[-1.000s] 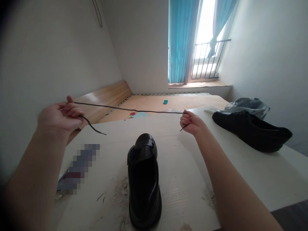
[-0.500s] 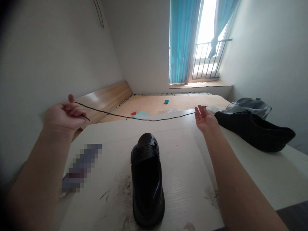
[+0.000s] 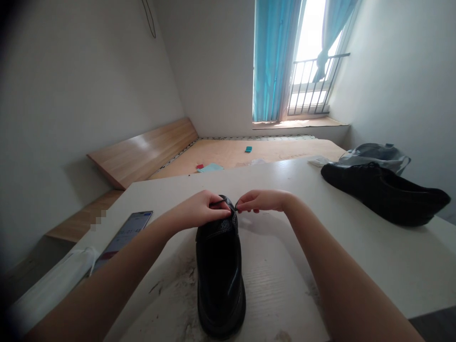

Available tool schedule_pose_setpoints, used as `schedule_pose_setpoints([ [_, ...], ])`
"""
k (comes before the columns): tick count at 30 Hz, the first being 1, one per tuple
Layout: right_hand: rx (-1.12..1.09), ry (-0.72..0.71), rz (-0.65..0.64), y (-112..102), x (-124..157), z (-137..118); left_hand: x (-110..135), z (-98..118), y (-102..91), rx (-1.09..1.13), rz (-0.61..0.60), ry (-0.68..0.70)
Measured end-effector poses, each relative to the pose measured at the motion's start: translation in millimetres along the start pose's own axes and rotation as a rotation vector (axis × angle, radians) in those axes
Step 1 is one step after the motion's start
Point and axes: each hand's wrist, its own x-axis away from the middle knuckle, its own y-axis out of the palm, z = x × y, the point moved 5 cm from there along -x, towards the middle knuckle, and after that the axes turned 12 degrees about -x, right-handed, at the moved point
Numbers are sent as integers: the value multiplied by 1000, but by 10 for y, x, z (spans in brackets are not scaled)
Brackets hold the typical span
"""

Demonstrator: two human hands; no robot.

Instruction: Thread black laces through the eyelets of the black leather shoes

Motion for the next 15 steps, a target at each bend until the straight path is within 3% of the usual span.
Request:
schedule_pose_setpoints([
  [6, 87, -4, -59, 120, 12, -69, -12, -34, 30, 2, -44, 0],
  [15, 174, 98, -113, 59, 97, -49, -36, -1, 88, -75, -24, 3],
])
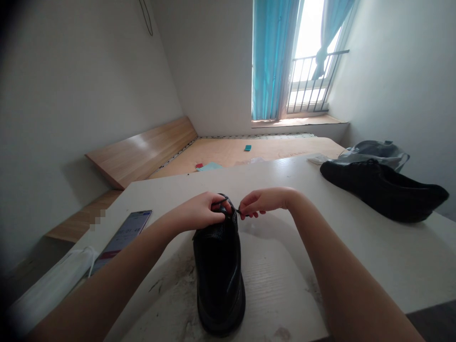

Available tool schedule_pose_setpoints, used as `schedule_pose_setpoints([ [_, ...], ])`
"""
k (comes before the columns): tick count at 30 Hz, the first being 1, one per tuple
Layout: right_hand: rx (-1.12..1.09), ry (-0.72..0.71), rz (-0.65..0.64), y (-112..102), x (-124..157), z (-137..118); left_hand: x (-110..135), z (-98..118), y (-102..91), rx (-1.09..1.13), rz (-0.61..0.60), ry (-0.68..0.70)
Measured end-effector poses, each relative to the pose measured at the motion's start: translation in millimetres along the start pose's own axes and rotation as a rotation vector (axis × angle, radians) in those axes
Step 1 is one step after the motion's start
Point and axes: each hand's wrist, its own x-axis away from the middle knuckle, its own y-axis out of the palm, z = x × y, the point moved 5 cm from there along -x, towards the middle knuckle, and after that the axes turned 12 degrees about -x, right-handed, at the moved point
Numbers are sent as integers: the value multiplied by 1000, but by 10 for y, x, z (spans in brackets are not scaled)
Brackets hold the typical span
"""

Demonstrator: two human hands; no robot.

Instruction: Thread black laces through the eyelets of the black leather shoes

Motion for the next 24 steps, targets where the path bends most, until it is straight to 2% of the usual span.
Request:
schedule_pose_setpoints([
  [5, -17, -32, 44, 57, -91, -4, 5, 12, -3, -4, -7, 13],
  [9, -42, -64, 98, 19, -87, -25, -7, -4, -2, -11, -9, 28],
  [15, -100, -54, -37, 53, -22, -35, -26, -8, -1, 14, -4, 44],
  [24, -88, -72, -115, 90, 1, -44, -6, 6, -5, 42, -1, 33],
])
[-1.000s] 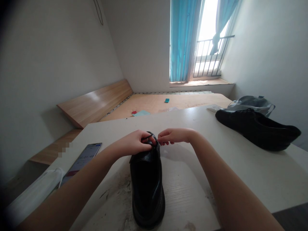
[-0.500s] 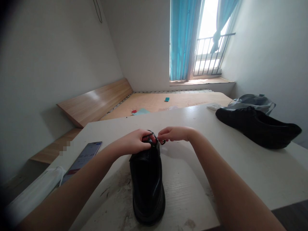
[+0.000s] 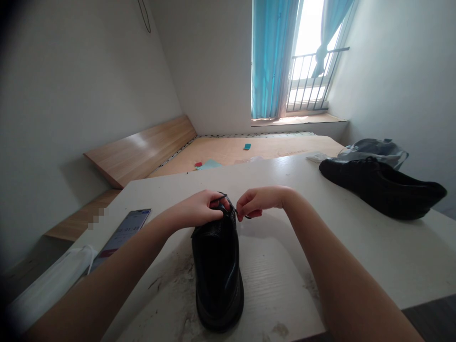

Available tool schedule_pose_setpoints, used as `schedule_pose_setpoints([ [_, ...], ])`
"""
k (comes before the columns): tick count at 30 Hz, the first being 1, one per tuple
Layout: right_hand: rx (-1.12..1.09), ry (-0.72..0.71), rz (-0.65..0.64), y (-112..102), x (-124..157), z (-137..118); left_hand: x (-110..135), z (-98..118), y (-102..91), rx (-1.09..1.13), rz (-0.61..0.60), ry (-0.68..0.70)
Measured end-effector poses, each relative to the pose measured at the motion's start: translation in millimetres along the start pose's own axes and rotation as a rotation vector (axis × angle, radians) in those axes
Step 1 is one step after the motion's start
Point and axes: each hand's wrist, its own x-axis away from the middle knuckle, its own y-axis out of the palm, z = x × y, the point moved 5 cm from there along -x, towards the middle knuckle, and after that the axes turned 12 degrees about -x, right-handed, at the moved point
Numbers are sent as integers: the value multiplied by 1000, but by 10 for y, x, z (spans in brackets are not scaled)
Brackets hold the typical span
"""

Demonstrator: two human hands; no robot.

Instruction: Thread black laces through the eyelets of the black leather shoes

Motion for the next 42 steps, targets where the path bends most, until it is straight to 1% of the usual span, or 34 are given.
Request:
schedule_pose_setpoints([
  [3, 8, -4, -1, 19, -8, -15, -7, -10, 6, -3, -8, -6],
  [9, 11, -68, 72, 35, -55, -83, -12, -16, 0, -37, 16, -9],
  [14, 25, -67, 95, 18, -74, -64, -5, 22, -18, -119, 79, -28],
  [15, 26, -75, 118, 1, -67, -69, -1, 31, -36, -146, 102, -27],
  [17, 27, -125, 212, -44, -41, -115, 10, 41, -102, -176, 180, -26],
  [19, 28, -199, 318, -65, -12, -199, 27, 30, -196, -141, 311, -38],
  [21, 17, -301, 360, -18, 0, -311, 37, 9, -269, -28, 431, -39],
  [23, -78, -425, 326, 79, -7, -429, 28, -12, -294, 177, 485, -24],
  [25, -224, -536, 289, 168, -11, -529, 8, -40, -286, 503, 464, -34],
  [27, -391, -614, 294, 216, -1, -602, 0, -62, -266, 905, 386, -87],
  [29, -547, -682, 345, 236, 28, -663, 23, -46, -278, 1256, 300, -116],
  [30, -601, -694, 379, 250, 36, -685, 47, -32, -305, 1385, 282, -109],
  [31, -610, -684, 428, 271, 37, -701, 74, -22, -342, 1482, 289, -91],
  [32, -553, -652, 488, 301, 29, -715, 104, -17, -379, 1549, 313, -70],
  [33, -438, -611, 549, 339, 15, -731, 133, -17, -409, 1587, 349, -50],
  [35, -187, -549, 641, 421, -25, -762, 177, -18, -435, 1593, 423, -20],
  [36, -100, -539, 664, 457, -48, -772, 190, -15, -433, 1575, 455, -8],
  [37, -52, -534, 673, 485, -72, -774, 198, -7, -425, 1553, 482, 3],
  [39, -31, -512, 686, 507, -111, -751, 199, 22, -401, 1522, 513, 18],
  [42, -14, -464, 742, 488, -124, -712, 181, 59, -396, 1510, 518, 10],
])
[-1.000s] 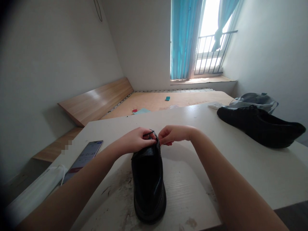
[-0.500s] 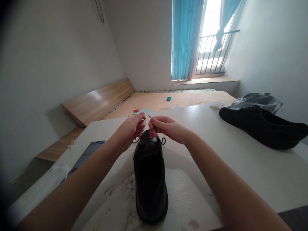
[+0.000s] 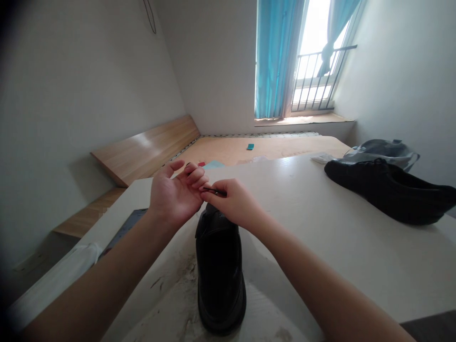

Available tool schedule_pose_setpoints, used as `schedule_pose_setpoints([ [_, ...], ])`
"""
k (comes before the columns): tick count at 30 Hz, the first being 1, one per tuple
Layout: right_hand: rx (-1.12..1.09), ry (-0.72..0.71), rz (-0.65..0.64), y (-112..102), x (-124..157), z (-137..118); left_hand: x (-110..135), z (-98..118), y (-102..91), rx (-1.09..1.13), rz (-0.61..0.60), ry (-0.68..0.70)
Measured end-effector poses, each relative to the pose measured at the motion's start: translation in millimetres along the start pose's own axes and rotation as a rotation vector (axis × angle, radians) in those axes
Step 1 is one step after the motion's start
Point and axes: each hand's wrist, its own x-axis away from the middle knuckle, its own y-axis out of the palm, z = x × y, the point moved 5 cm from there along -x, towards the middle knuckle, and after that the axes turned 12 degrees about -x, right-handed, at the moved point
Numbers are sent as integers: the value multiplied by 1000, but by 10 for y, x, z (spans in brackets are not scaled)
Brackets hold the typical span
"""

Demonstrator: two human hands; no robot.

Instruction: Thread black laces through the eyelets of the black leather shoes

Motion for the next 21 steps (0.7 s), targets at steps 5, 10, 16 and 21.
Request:
schedule_pose_setpoints([
  [5, 101, -40, 76, -32, 4, -31, -131, 122, -144, -374, -125, -78],
  [10, 213, -23, 60, -30, 15, -32, -210, 393, -542, -1449, 53, 61],
  [16, 382, -74, -23, 3, 37, -62, 144, 362, -159, -1728, -125, 496],
  [21, 474, -86, -42, 36, 51, -74, 293, -69, -292, -1663, -198, 255],
])
